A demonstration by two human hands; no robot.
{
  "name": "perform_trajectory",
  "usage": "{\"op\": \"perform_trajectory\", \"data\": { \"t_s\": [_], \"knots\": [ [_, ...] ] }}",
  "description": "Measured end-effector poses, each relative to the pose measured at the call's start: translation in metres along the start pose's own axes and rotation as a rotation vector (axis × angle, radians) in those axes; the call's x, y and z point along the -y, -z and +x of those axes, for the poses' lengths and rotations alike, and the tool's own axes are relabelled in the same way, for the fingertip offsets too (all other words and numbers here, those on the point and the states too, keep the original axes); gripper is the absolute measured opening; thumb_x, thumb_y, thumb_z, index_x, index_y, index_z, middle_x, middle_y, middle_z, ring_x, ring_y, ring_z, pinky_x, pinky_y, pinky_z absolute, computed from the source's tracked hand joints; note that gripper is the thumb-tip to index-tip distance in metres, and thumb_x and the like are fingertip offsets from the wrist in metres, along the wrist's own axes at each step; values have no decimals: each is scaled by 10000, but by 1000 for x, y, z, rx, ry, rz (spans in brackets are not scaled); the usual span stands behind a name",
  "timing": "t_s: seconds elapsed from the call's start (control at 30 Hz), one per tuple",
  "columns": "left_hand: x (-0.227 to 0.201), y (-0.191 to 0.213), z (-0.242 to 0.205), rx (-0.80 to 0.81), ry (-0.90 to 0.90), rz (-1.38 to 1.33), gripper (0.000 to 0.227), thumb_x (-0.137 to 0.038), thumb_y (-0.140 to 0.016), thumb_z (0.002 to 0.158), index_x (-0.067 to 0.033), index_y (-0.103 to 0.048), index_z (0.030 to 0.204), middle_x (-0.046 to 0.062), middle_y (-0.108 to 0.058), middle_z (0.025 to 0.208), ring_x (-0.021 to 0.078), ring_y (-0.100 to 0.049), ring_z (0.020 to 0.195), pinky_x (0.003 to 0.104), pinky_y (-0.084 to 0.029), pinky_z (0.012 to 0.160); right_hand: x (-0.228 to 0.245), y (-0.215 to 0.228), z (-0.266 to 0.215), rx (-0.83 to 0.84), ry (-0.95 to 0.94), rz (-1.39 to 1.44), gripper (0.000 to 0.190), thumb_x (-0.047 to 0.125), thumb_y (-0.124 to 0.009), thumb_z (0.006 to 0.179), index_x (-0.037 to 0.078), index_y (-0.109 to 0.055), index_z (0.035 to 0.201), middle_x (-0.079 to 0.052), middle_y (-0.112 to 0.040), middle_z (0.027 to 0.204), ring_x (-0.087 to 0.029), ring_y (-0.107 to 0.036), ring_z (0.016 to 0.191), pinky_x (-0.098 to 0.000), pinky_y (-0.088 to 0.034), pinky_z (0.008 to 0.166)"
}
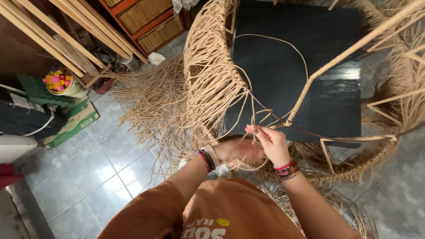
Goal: Weaving straw or wicker strands around a wooden frame to create a decorative furniture structure
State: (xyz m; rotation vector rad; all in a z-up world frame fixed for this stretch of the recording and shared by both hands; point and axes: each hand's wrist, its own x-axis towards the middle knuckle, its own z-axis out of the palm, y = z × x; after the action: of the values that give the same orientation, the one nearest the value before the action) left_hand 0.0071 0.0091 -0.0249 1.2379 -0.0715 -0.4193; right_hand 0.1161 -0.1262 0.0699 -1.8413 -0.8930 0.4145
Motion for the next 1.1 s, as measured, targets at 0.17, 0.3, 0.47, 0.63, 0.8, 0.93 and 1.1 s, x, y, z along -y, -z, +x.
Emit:
{"op": "perform_trajectory", "data": {
  "t_s": [0.17,0.3,0.47,0.63,0.8,0.93,1.1],
  "knots": [
    [31,-21,-20,-51,-9,405,256,-244,-534,1023,-97,-742,989,81,-700,704,238,-666,698,357,-540,708,-15,3,2,77,-33,129,173,104,-657,985,99,-804,1076,-128,-800,896,-273,-764,894,-384,-623,697],
    [34,-22,0,-241,-277,298,180,-96,-504,950,-8,-661,943,192,-690,873,382,-668,872,499,-521,867,-23,-3,6,100,-45,221,196,58,-641,985,69,-786,1116,-154,-802,918,-254,-762,881,-371,-635,718],
    [24,-22,-20,-235,-265,478,150,-158,-633,888,-137,-759,808,51,-735,787,239,-690,781,346,-541,828,-13,-3,8,121,-53,130,194,98,-646,988,46,-776,1123,-167,-791,914,-266,-757,900,-392,-628,713],
    [55,-2,1,-333,-242,267,185,-129,-618,1002,9,-714,1080,222,-723,1011,353,-685,987,496,-535,925,-21,-5,15,181,-79,202,204,83,-621,1002,16,-766,1129,-168,-802,1006,-258,-760,947,-369,-631,778],
    [154,2,-21,142,111,1515,250,-323,-654,905,-158,-824,823,36,-779,778,213,-753,823,377,-562,824,-19,0,18,224,-97,168,221,83,-608,1001,26,-758,1153,-150,-804,1034,-239,-756,954,-380,-620,806],
    [41,7,-1,-267,-257,465,115,-111,-602,931,-105,-685,1010,114,-703,773,291,-693,735,399,-538,690,-16,-2,19,212,-83,201,211,74,-613,998,16,-762,1134,-155,-805,1018,-253,-753,959,-382,-621,813],
    [110,19,-16,352,191,1295,310,-372,-425,977,-412,-733,981,-95,-749,790,155,-741,785,316,-558,796,-19,-5,18,202,-81,164,201,118,-653,983,31,-766,1124,-159,-804,995,-255,-757,952,-406,-619,808]
  ]
}}
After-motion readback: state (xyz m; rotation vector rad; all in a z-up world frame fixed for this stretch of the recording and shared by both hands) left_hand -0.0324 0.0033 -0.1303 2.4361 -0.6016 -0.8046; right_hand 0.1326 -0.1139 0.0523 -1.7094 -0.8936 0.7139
